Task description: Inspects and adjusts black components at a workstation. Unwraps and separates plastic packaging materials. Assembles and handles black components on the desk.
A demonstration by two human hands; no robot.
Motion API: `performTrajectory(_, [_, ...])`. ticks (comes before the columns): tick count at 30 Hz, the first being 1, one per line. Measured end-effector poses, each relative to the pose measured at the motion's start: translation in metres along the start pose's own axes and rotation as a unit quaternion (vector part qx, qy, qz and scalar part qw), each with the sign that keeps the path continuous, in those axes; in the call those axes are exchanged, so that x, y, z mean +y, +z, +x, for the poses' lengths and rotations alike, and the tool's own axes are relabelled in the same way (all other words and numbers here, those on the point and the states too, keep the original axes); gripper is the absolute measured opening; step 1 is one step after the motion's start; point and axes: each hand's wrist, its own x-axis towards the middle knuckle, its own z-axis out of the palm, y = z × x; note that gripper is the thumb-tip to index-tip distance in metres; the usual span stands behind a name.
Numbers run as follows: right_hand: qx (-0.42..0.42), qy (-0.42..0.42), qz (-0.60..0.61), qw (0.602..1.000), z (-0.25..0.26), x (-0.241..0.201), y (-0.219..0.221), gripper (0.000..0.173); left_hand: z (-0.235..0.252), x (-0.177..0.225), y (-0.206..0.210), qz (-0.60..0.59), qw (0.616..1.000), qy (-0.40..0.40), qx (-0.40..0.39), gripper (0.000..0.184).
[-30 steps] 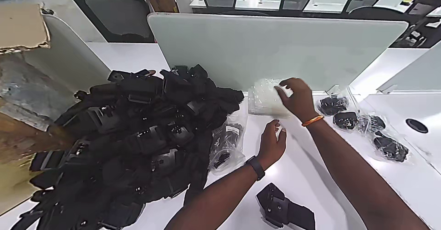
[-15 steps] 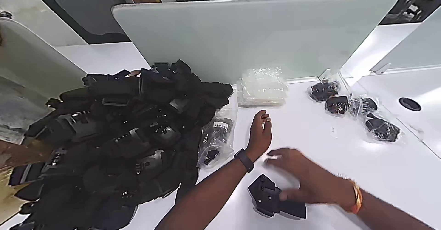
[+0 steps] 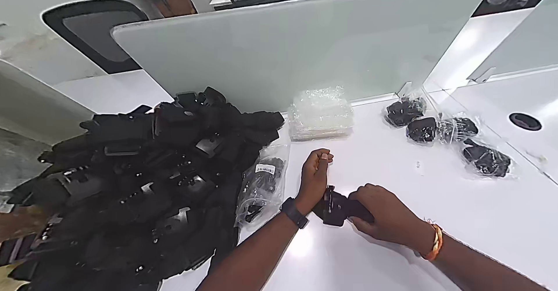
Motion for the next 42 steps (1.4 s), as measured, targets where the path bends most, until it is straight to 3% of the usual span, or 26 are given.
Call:
performTrajectory(3, [0.052,0.103,-0.020,0.993,-0.006,-0.006,0.000,0.041,-0.002,0.001,0.002,0.000,1.000,-0.003,0.002,0.033])
performTrajectory(6, [0.078,0.187,-0.026,0.979,-0.007,-0.010,0.000,0.056,-0.003,-0.001,0.003,0.023,1.000,0.008,-0.018,0.030])
performTrajectory(10, [0.064,0.133,0.064,0.987,-0.016,-0.017,-0.002,0.078,-0.007,0.000,0.005,0.128,0.987,0.010,-0.093,0.032])
performTrajectory(15, [0.144,0.038,0.169,0.974,-0.014,0.006,0.004,0.052,-0.009,-0.002,0.004,0.133,0.980,0.007,-0.150,0.025])
performTrajectory(18, [0.149,0.042,0.221,0.963,-0.005,0.025,0.009,0.046,-0.010,0.003,0.004,0.067,0.978,-0.013,-0.199,0.037])
performTrajectory(20, [0.146,0.036,0.247,0.957,-0.002,0.033,0.012,0.038,-0.013,0.004,0.006,0.052,0.974,0.016,-0.221,0.053])
performTrajectory(22, [0.146,0.029,0.248,0.957,-0.001,0.035,0.012,0.029,-0.016,0.003,0.007,0.076,0.971,0.052,-0.220,0.055])
performTrajectory(28, [0.126,0.072,0.273,0.951,0.001,0.042,0.004,0.026,-0.012,-0.002,0.005,0.130,0.964,0.088,-0.214,0.038])
performTrajectory(32, [0.131,0.093,0.329,0.930,0.002,0.046,0.002,0.022,-0.015,-0.006,0.008,0.220,0.939,0.122,-0.236,0.038])
performTrajectory(42, [0.122,0.135,0.447,0.876,0.009,0.048,-0.003,0.014,-0.011,-0.003,0.007,0.206,0.948,0.091,-0.226,0.042])
